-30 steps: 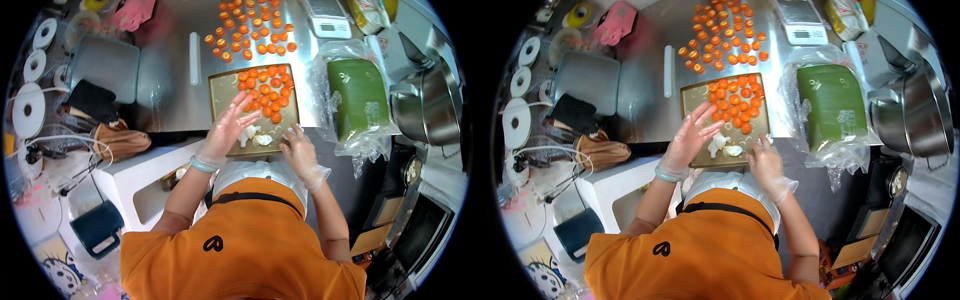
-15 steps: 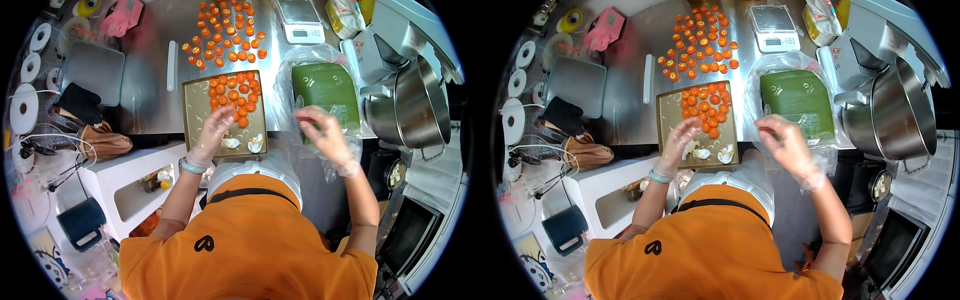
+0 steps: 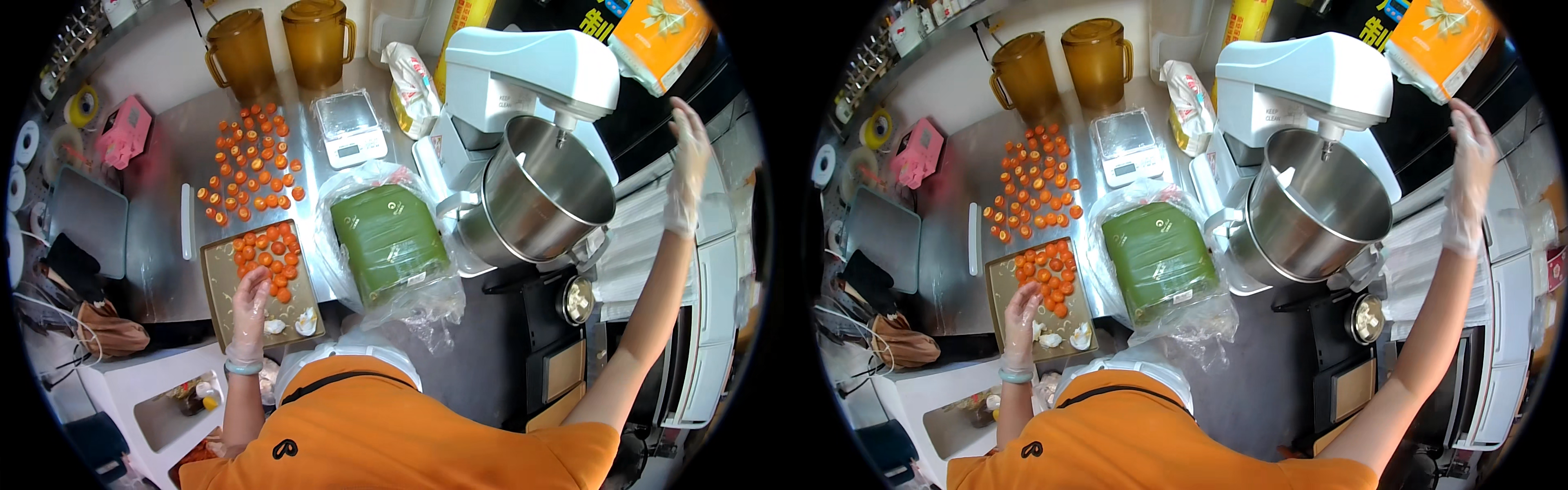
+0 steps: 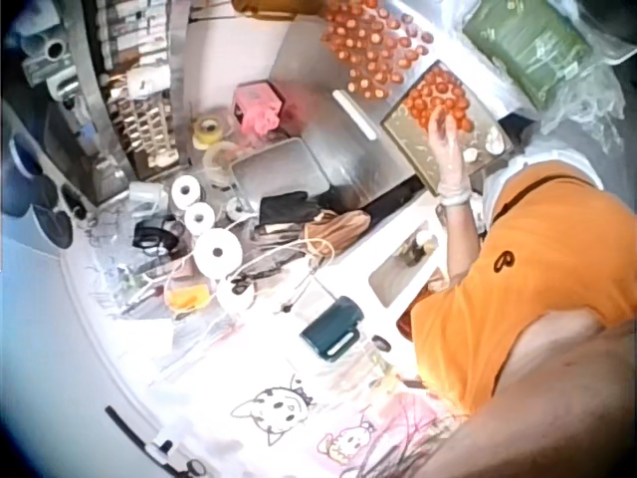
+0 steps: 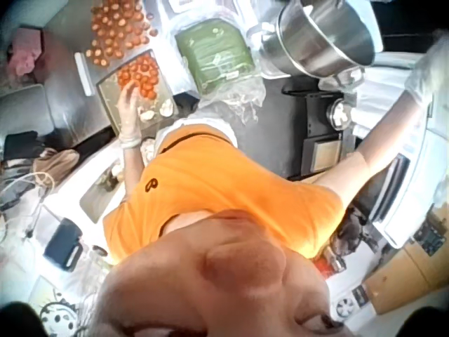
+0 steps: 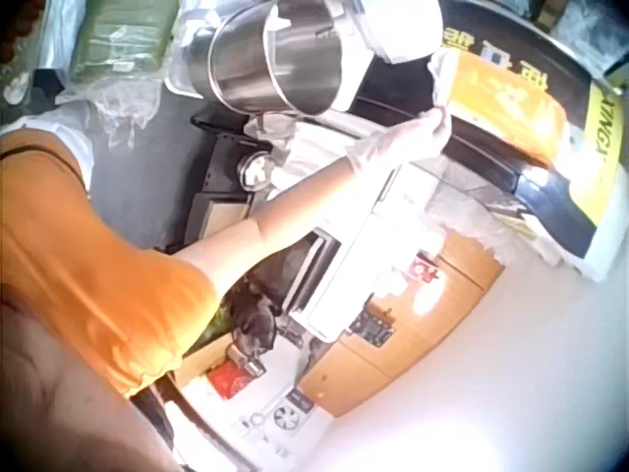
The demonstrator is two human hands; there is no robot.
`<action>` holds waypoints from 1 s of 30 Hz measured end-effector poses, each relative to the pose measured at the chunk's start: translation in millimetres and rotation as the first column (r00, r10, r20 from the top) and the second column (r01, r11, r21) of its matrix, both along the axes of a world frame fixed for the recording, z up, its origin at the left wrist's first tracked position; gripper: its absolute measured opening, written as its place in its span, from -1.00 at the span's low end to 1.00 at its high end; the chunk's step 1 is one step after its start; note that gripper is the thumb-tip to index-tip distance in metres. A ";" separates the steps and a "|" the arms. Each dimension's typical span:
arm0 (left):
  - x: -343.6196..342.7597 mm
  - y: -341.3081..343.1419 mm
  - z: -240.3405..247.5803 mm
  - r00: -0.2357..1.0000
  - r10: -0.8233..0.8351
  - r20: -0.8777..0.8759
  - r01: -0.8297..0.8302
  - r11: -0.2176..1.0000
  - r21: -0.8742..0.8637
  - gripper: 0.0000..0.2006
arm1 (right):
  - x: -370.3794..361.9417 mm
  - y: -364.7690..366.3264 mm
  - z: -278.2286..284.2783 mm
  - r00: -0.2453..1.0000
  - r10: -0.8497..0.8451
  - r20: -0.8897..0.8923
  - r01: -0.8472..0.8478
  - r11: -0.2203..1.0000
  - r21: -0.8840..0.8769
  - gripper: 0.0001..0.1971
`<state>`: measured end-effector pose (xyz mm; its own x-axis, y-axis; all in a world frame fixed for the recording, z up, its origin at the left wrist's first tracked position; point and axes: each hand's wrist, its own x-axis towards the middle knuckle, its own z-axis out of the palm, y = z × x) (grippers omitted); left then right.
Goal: The person uses a small white cloth to clean individual orange spheres by hand and then places them onto a metal tray in organized rows.
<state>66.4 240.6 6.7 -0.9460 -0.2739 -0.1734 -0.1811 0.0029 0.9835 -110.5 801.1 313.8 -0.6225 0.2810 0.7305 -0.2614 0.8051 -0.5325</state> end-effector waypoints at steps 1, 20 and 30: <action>-0.8 5.1 2.4 1.000 -0.003 -0.010 0.003 1.000 -0.001 -0.65 | -23.3 36.1 -4.3 0.988 0.105 0.114 -0.081 0.977 -0.198 -0.71; 29.2 30.3 1.3 0.997 0.080 0.011 -0.079 0.995 -0.066 -0.67 | -134.9 28.2 -62.5 0.922 0.325 0.212 -0.208 0.876 -0.436 -0.41; 13.8 63.2 4.4 0.999 -0.035 0.005 0.035 0.999 0.026 -0.67 | -102.7 67.5 -97.5 0.817 0.327 0.476 -0.179 0.927 -0.329 -0.38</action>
<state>80.2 303.8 11.1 -0.9541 -0.2358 -0.1847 -0.1863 -0.0157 0.9824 -213.2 868.7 216.3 -0.9594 0.1913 0.2070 -0.0654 0.5633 -0.8237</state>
